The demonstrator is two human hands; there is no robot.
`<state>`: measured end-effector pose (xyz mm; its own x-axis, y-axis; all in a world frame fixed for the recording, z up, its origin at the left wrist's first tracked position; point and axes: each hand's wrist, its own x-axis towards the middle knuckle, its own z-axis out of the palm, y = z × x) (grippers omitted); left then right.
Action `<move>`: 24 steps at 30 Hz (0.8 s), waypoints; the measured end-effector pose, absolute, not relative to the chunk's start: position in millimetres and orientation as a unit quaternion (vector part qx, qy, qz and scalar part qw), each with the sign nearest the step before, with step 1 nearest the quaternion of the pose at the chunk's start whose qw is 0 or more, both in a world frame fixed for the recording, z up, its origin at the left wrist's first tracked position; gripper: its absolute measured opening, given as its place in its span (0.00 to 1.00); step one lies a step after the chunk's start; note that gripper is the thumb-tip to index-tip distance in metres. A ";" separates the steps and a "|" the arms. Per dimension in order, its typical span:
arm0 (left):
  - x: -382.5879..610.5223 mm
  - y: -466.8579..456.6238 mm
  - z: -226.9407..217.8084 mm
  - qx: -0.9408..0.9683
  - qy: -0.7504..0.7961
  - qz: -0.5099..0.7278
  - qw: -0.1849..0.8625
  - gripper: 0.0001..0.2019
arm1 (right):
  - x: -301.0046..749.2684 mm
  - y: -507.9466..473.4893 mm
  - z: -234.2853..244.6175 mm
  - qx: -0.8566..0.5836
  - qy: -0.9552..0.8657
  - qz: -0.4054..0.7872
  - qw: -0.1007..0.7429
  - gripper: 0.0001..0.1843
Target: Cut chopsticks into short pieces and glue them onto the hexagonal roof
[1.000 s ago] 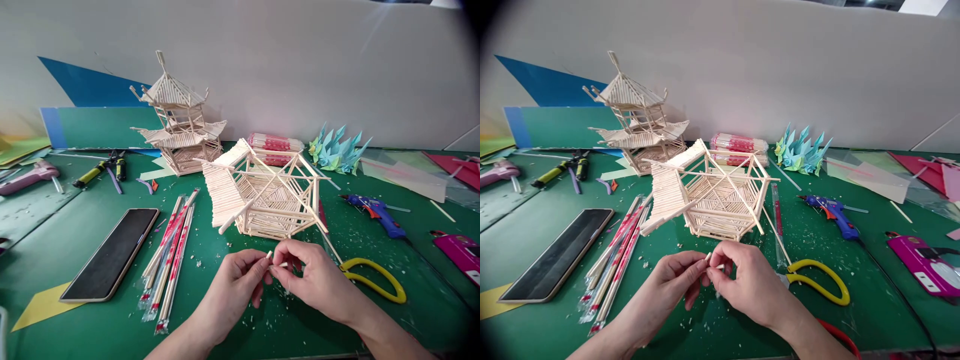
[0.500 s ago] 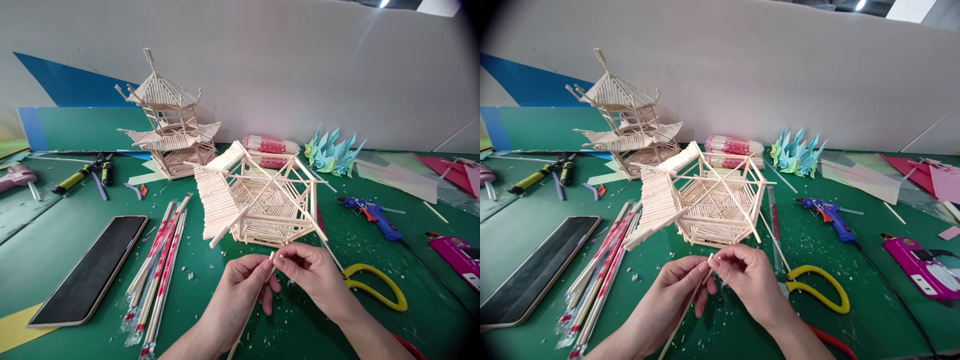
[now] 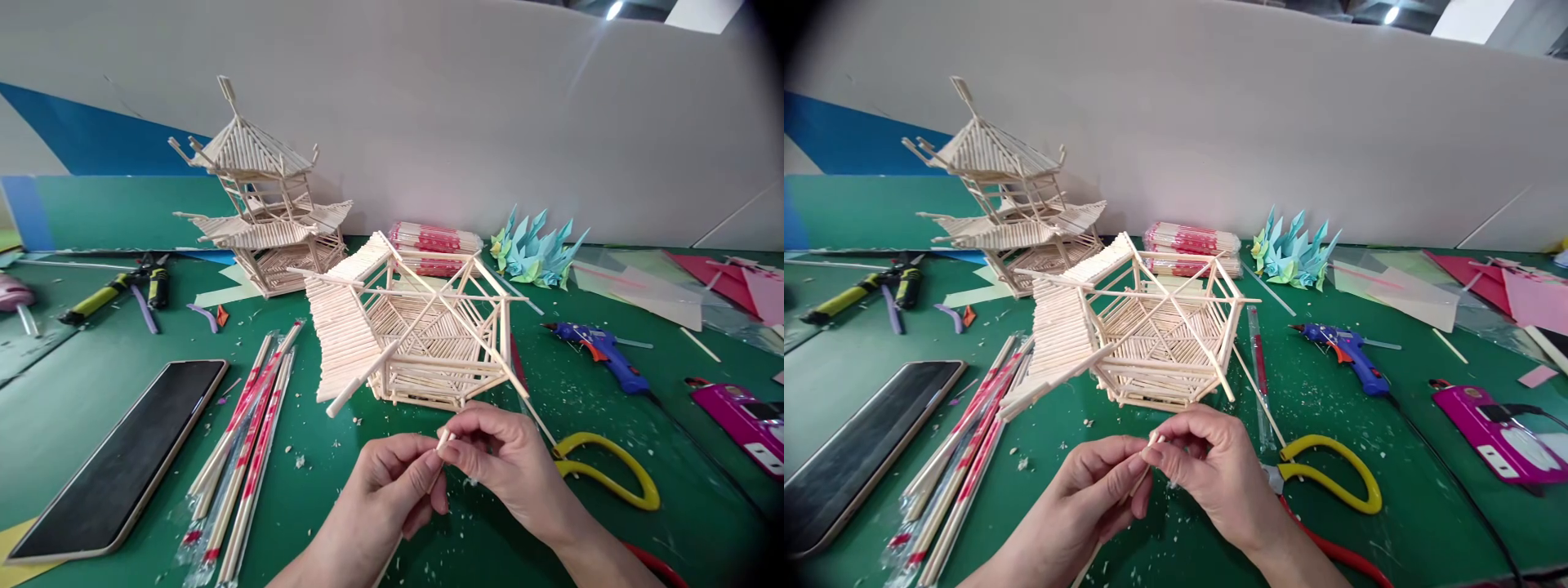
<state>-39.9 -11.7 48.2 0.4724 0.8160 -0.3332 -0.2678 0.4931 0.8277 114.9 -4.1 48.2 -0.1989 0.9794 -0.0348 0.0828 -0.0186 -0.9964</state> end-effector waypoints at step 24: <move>-39.8 -12.8 49.0 0.336 0.381 0.354 0.785 0.12 | 112.3 -5.1 53.8 -0.481 -0.557 0.542 0.406 0.08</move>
<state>-39.8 -12.8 49.0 0.4581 0.8125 -0.3605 -0.3002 0.5232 0.7976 112.3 -5.1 53.8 -0.2075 0.9758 -0.0685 0.0953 -0.0495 -0.9942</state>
